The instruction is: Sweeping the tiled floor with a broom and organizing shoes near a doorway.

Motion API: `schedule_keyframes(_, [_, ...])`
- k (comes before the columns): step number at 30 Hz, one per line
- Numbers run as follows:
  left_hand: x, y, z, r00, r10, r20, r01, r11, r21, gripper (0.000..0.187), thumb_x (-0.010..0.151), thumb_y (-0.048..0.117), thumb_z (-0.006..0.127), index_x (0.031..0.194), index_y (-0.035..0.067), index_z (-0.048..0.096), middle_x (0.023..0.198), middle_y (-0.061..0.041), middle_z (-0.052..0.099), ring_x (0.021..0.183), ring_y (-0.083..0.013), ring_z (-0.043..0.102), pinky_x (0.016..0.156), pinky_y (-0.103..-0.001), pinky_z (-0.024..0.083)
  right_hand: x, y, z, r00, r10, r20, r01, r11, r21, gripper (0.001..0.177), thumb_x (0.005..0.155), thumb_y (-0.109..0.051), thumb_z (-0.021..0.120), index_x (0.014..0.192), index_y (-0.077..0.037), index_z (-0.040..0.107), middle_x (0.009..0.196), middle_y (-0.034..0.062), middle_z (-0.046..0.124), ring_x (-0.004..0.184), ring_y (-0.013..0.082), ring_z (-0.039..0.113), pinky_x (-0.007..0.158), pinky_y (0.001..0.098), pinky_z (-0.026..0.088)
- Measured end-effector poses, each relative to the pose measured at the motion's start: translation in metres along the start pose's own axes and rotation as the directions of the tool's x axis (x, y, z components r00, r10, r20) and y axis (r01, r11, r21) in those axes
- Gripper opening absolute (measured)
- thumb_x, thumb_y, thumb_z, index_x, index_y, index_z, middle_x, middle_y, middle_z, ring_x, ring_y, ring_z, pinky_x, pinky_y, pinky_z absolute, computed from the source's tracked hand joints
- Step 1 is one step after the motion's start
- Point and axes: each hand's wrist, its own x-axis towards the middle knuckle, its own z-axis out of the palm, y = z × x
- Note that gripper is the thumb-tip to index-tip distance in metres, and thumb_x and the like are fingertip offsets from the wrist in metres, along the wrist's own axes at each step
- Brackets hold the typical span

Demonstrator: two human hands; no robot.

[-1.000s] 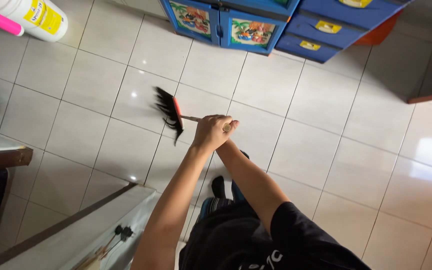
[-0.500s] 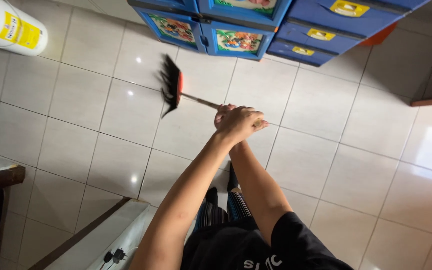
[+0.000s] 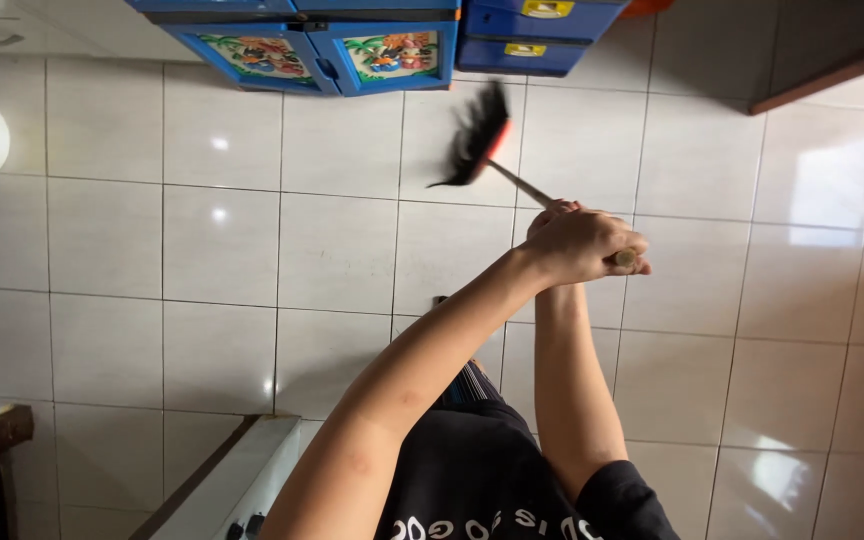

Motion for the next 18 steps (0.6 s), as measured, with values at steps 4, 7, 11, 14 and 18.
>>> schedule_keyframes(4, [-0.020, 0.029, -0.001, 0.997, -0.043, -0.066, 0.052, 0.990, 0.134, 0.040, 0.088, 0.042, 0.072, 0.071, 0.008, 0.062, 0.066, -0.004, 0.068, 0.075, -0.0239, 0.072, 0.074, -0.044, 0.052, -0.030, -0.017, -0.003, 0.985, -0.167, 0.037, 0.171, 0.939, -0.298, 0.019, 0.101, -0.024, 0.051, 0.094, -0.007, 0.054, 0.074, -0.0043, 0.053, 0.067, 0.0097, 0.051, 0.064, 0.0259, 0.044])
schedule_keyframes(7, [-0.059, 0.034, -0.005, 0.980, 0.007, -0.198, -0.029, 0.994, -0.108, 0.033, 0.099, 0.037, 0.067, 0.080, 0.010, 0.066, 0.074, -0.005, 0.069, 0.077, -0.0234, 0.069, 0.082, -0.040, 0.054, -0.048, -0.020, -0.009, 0.946, -0.302, 0.117, 0.315, 0.769, -0.556, 0.021, 0.097, -0.027, 0.052, 0.094, -0.007, 0.056, 0.076, -0.0022, 0.055, 0.069, 0.0109, 0.053, 0.065, 0.0267, 0.046])
schedule_keyframes(11, [-0.103, 0.069, -0.020, 0.932, 0.019, -0.361, -0.038, 0.998, -0.047, 0.031, 0.102, 0.033, 0.063, 0.085, 0.008, 0.069, 0.078, -0.005, 0.071, 0.068, -0.0216, 0.069, 0.069, -0.035, 0.055, -0.079, -0.006, -0.020, 0.944, -0.324, 0.065, 0.283, 0.693, -0.662, 0.019, 0.101, -0.024, 0.061, 0.095, -0.008, 0.055, 0.081, -0.0010, 0.055, 0.074, 0.0125, 0.052, 0.069, 0.0276, 0.044])
schedule_keyframes(14, [-0.119, 0.104, -0.032, 0.889, 0.073, -0.451, -0.041, 0.996, 0.080, 0.034, 0.101, 0.029, 0.063, 0.074, 0.008, 0.064, 0.067, -0.006, 0.065, 0.058, -0.0230, 0.064, 0.061, -0.036, 0.052, -0.119, 0.052, 0.022, 0.948, -0.319, 0.018, 0.257, 0.727, -0.636, 0.027, 0.103, -0.033, 0.057, 0.095, -0.006, 0.056, 0.085, 0.0008, 0.056, 0.080, 0.0130, 0.053, 0.074, 0.0270, 0.044])
schedule_keyframes(18, [-0.131, 0.140, -0.043, 0.833, 0.239, -0.498, -0.161, 0.967, 0.195, 0.037, 0.100, 0.027, 0.061, 0.068, 0.008, 0.062, 0.059, -0.005, 0.061, 0.053, -0.0216, 0.060, 0.059, -0.036, 0.050, -0.131, 0.051, -0.059, 0.783, -0.475, 0.402, 0.619, 0.662, -0.422, 0.051, 0.114, -0.044, 0.045, 0.085, -0.002, 0.050, 0.081, 0.0042, 0.048, 0.078, 0.0163, 0.048, 0.071, 0.0319, 0.042])
